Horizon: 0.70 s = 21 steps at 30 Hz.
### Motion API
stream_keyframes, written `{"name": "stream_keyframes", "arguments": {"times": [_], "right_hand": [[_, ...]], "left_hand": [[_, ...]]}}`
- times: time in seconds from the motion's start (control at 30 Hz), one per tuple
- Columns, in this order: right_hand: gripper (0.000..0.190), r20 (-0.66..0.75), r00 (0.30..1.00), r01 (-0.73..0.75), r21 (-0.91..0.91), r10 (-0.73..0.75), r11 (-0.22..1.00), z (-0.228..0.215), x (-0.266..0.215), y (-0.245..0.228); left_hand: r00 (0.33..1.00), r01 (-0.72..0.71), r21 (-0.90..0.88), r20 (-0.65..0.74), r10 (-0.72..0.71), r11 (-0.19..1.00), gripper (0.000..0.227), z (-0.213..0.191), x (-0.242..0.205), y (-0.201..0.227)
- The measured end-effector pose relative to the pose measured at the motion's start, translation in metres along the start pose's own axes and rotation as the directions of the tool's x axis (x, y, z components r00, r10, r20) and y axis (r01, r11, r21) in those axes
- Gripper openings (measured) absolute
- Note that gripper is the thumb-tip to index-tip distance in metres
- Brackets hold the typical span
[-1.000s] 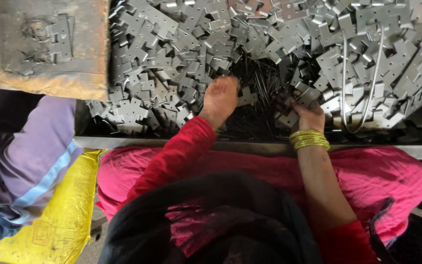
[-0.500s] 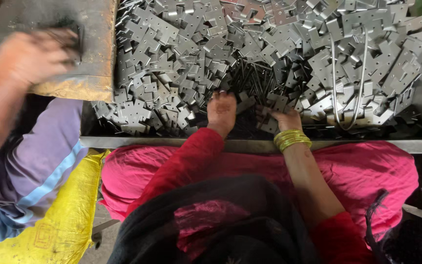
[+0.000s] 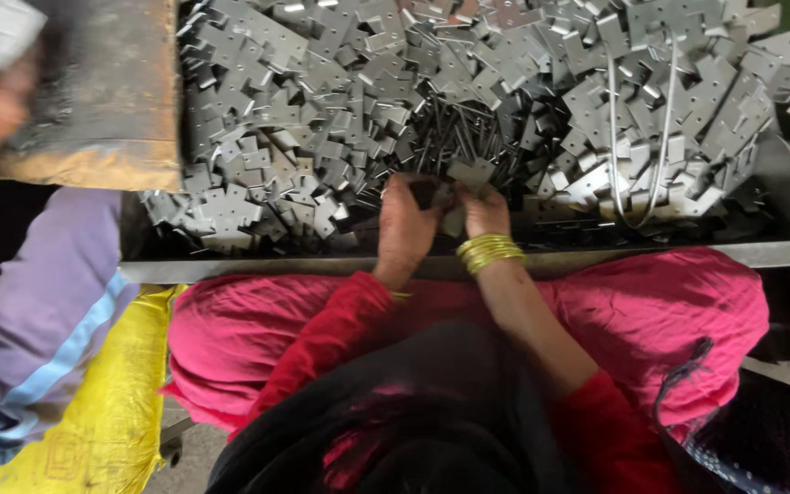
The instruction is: The person sits on the floor and sorts small metal brackets from a large bin, picking them up by hand and placing them into a separate container. The task is repetitive and involves handling many identical parts.
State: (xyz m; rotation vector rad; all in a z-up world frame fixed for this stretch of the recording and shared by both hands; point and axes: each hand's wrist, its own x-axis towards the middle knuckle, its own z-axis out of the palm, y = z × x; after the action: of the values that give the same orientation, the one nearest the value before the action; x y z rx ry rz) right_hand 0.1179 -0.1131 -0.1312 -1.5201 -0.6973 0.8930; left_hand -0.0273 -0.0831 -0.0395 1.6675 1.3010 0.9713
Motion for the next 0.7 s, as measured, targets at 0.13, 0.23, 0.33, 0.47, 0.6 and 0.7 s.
{"name": "stream_keyframes", "arguments": {"times": [0.13, 0.23, 0.33, 0.47, 0.6, 0.7], "right_hand": [[0.040, 0.189, 0.977, 0.132, -0.182, -0.097, 0.974, 0.011, -0.002, -0.032], [0.034, 0.380, 0.877, 0.476, -0.603, -0.294, 0.640, -0.031, 0.013, -0.058], [0.007, 0.602, 0.769, 0.602, -0.795, -0.215, -0.072, -0.074, 0.025, -0.075], [0.006, 0.713, 0.701, 0.687, -0.681, -0.011, -0.254, -0.069, 0.028, -0.084], [0.022, 0.689, 0.723, 0.687, -0.724, -0.051, -0.054, -0.042, 0.015, -0.107], [0.031, 0.673, 0.694, 0.691, -0.722, -0.257, -0.027, -0.043, 0.001, -0.114]], "left_hand": [[0.939, 0.242, -0.298, 0.313, -0.144, 0.923, 0.035, -0.021, 0.013, -0.030], [0.915, 0.314, -0.403, 0.370, -0.160, 0.860, 0.031, -0.052, 0.023, -0.048], [0.916, 0.385, -0.387, 0.268, -0.298, 0.838, 0.034, -0.080, 0.027, -0.056], [0.969, 0.248, -0.692, 0.175, -0.177, 0.678, 0.036, -0.098, 0.023, -0.059], [0.990, 0.137, -0.607, 0.057, -0.128, 0.783, 0.032, -0.138, 0.031, -0.052], [0.985, 0.133, -0.212, -0.080, -0.153, 0.968, 0.025, -0.186, 0.054, -0.047]]}}
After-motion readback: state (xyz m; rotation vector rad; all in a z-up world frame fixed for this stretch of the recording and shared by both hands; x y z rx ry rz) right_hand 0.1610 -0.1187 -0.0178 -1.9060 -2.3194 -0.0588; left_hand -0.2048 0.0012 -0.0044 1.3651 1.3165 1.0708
